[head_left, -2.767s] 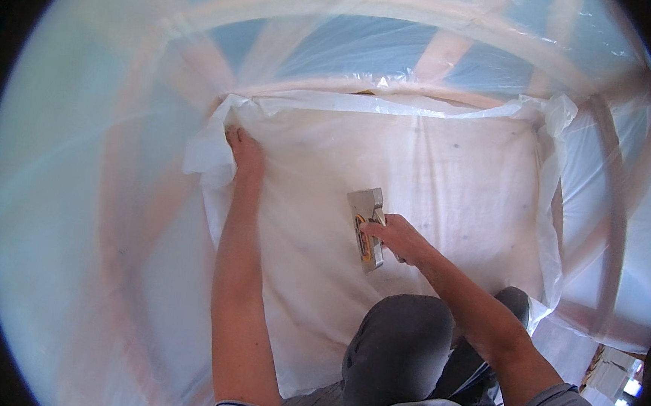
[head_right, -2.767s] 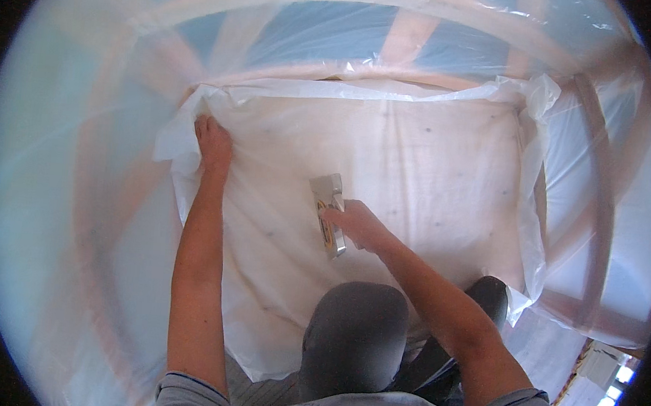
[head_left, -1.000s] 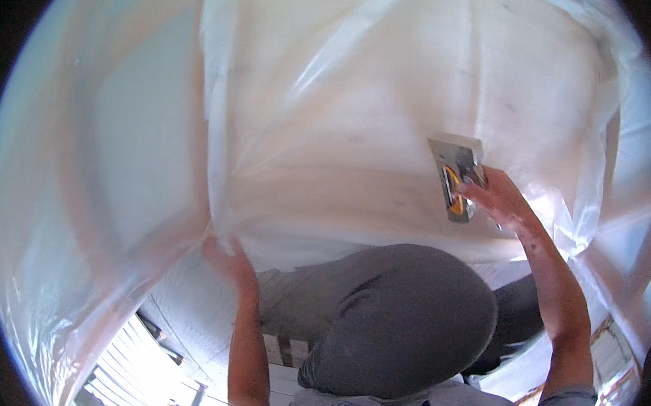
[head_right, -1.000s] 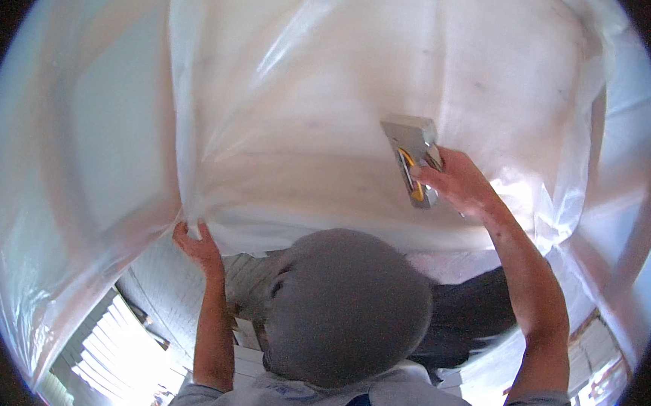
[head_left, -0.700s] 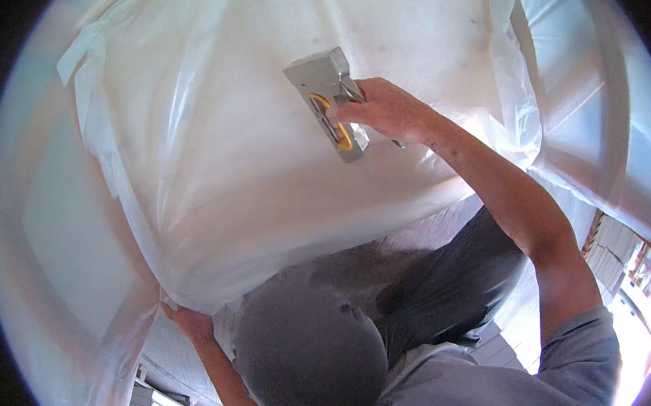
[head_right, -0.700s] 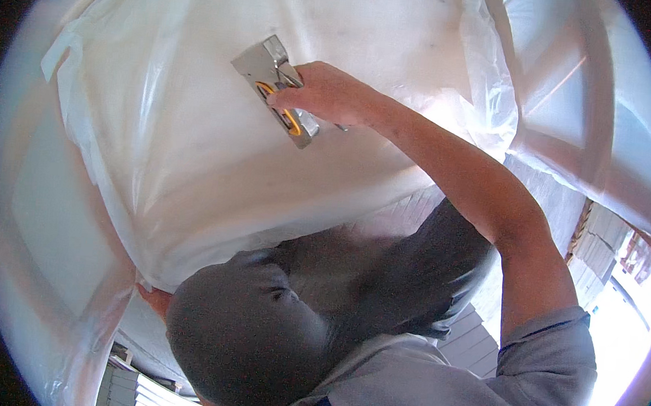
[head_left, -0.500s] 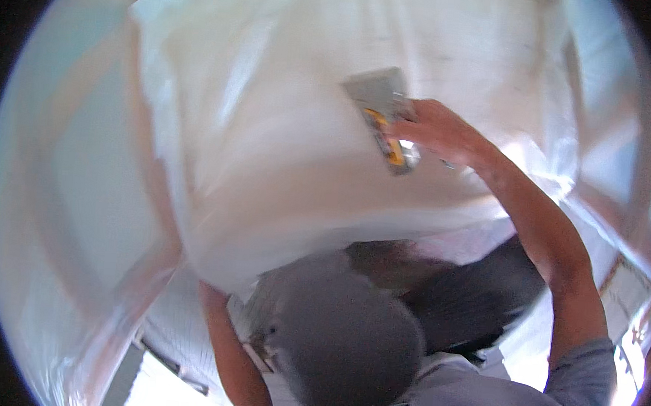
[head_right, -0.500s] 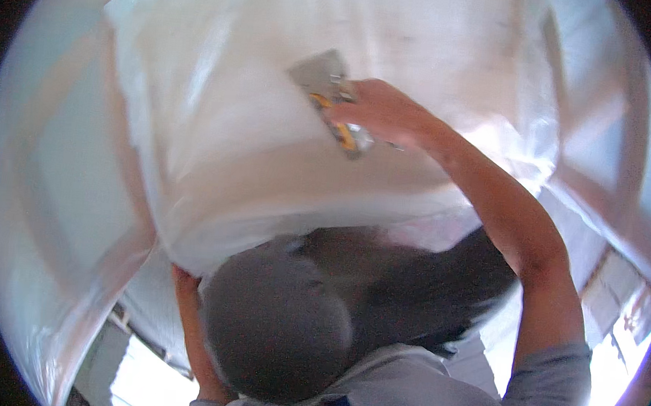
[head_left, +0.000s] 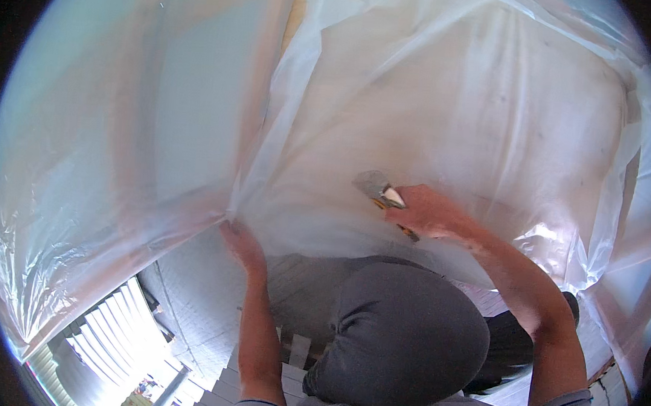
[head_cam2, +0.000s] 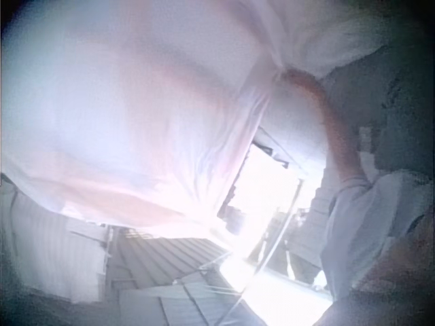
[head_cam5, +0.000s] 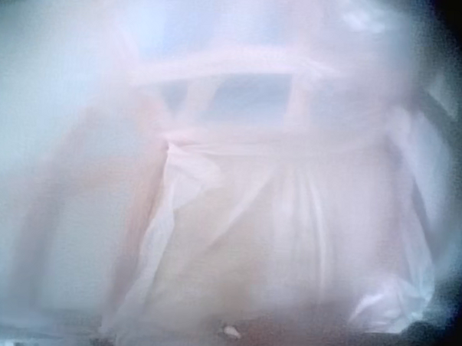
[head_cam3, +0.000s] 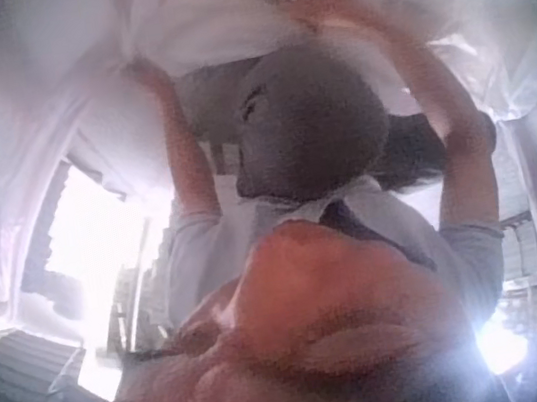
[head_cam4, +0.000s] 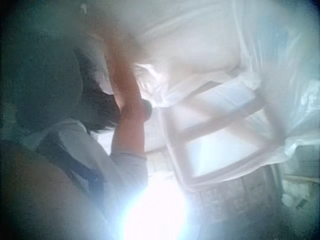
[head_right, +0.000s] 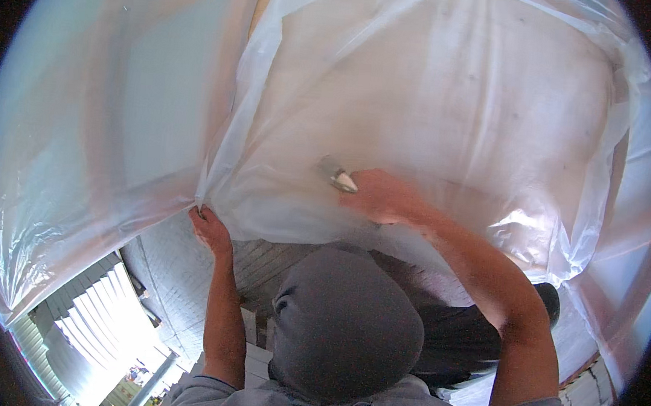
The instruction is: The person smooths a white fabric sheet over a wooden frame using a metal scraper, then retrieves small wooden blocks from a shelf and places them under the frame to support it. The person continues smoothing the fabric and adjusting the blocks to secure the fabric in place.
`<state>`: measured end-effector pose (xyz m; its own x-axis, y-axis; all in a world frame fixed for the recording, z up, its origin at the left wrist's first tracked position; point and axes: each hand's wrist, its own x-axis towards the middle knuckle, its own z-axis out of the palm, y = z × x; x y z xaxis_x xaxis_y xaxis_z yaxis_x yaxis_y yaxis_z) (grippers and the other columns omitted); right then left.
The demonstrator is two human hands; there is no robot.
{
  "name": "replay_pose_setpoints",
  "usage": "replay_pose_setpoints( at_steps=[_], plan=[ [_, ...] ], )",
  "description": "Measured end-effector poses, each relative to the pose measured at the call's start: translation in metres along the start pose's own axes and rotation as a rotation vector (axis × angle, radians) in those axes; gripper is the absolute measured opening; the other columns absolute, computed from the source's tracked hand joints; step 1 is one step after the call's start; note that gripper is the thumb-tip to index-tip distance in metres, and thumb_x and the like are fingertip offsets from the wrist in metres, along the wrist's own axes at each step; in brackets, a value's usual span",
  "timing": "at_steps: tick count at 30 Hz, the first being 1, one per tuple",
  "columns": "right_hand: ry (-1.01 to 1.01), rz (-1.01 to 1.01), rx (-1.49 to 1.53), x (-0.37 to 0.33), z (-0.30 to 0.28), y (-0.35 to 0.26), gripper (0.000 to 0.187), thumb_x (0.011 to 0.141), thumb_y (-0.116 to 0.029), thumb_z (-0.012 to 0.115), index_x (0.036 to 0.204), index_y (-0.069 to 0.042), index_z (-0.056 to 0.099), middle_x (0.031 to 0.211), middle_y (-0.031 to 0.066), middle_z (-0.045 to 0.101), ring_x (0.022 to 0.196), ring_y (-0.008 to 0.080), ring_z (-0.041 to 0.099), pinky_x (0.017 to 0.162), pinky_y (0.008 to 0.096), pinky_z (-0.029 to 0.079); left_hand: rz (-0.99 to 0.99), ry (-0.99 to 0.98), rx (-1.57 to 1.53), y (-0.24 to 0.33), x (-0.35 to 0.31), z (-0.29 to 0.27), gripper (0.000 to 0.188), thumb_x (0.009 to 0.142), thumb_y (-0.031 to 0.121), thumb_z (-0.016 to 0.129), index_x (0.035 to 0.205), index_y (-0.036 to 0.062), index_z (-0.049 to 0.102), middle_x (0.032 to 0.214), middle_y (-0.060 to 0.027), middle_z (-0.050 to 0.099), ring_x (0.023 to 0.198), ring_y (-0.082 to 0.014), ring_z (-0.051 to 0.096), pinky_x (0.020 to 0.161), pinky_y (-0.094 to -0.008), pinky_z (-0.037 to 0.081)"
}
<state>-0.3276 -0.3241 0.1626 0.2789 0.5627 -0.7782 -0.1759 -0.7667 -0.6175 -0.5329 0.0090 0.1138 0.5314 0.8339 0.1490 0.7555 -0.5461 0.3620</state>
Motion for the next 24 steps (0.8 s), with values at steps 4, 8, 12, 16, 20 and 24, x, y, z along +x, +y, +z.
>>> replay_pose_setpoints(
  at_steps=[4, 8, 12, 16, 20, 24],
  plan=[
    [-0.049, -0.124, -0.103, 0.026, 0.013, -0.026, 0.04, 0.085, -0.036, 0.056, 0.089, 0.003, 0.062, 0.076, 0.0215, 0.065, 0.071, 0.0324, 0.064, 0.068, 0.0472, 0.049, 0.02, -0.108, 0.306, -0.013, 0.012, 0.006, 0.041, 0.094, 0.029, 0.051, 0.119, -0.0024, 0.057, 0.111, -0.0274, 0.061, 0.097, -0.0387, 0.061, 0.083, -0.0432, 0.046],
    [0.002, -0.227, -0.132, 0.046, 0.031, -0.03, 0.044, 0.085, -0.037, 0.054, 0.084, 0.005, 0.063, 0.077, 0.0251, 0.064, 0.073, 0.04, 0.063, 0.071, 0.0505, 0.048, -0.181, -0.329, -0.213, -0.024, 0.01, 0.007, 0.044, 0.093, 0.031, 0.055, 0.122, -0.0028, 0.056, 0.11, -0.0223, 0.065, 0.098, -0.0318, 0.063, 0.085, -0.0403, 0.046],
    [-0.107, -0.099, -0.171, 0.067, 0.042, -0.031, 0.04, 0.083, -0.036, 0.055, 0.093, 0.001, 0.064, 0.084, 0.0229, 0.066, 0.081, 0.0384, 0.064, 0.074, 0.047, 0.048, -0.428, -0.558, -0.531, -0.015, 0.006, 0.009, 0.049, 0.089, 0.031, 0.061, 0.123, -0.0047, 0.055, 0.106, -0.0152, 0.067, 0.095, -0.0267, 0.063, 0.083, -0.0391, 0.047],
    [-0.111, -0.186, -0.1, 0.08, 0.054, -0.037, 0.043, 0.083, -0.037, 0.054, 0.085, 0.005, 0.065, 0.081, 0.0263, 0.065, 0.077, 0.0411, 0.063, 0.074, 0.0493, 0.048, -0.163, -0.706, -0.142, 0.005, 0.019, 0.017, 0.05, 0.087, 0.03, 0.064, 0.123, -0.0033, 0.053, 0.108, -0.019, 0.066, 0.096, -0.0312, 0.064, 0.082, -0.0423, 0.048],
    [-0.165, -0.145, -0.086, 0.092, 0.066, -0.046, 0.043, 0.083, -0.038, 0.055, 0.086, 0.004, 0.065, 0.08, 0.0244, 0.065, 0.075, 0.038, 0.064, 0.072, 0.0471, 0.048, 0.05, -0.325, 0.248, 0.027, 0.017, 0.026, 0.043, 0.088, 0.025, 0.057, 0.124, 0.001, 0.052, 0.111, -0.0243, 0.061, 0.1, -0.0418, 0.06, 0.083, -0.0481, 0.046],
    [-0.137, -0.18, -0.121, 0.095, 0.074, -0.045, 0.045, 0.083, -0.04, 0.056, 0.083, 0.004, 0.065, 0.077, 0.0251, 0.064, 0.073, 0.0386, 0.064, 0.071, 0.047, 0.049, -0.105, -0.375, 0.313, 0.03, 0.008, 0.029, 0.043, 0.086, 0.025, 0.062, 0.119, -0.0003, 0.053, 0.112, -0.0271, 0.062, 0.103, -0.0442, 0.058, 0.085, -0.0499, 0.046]
  ],
)
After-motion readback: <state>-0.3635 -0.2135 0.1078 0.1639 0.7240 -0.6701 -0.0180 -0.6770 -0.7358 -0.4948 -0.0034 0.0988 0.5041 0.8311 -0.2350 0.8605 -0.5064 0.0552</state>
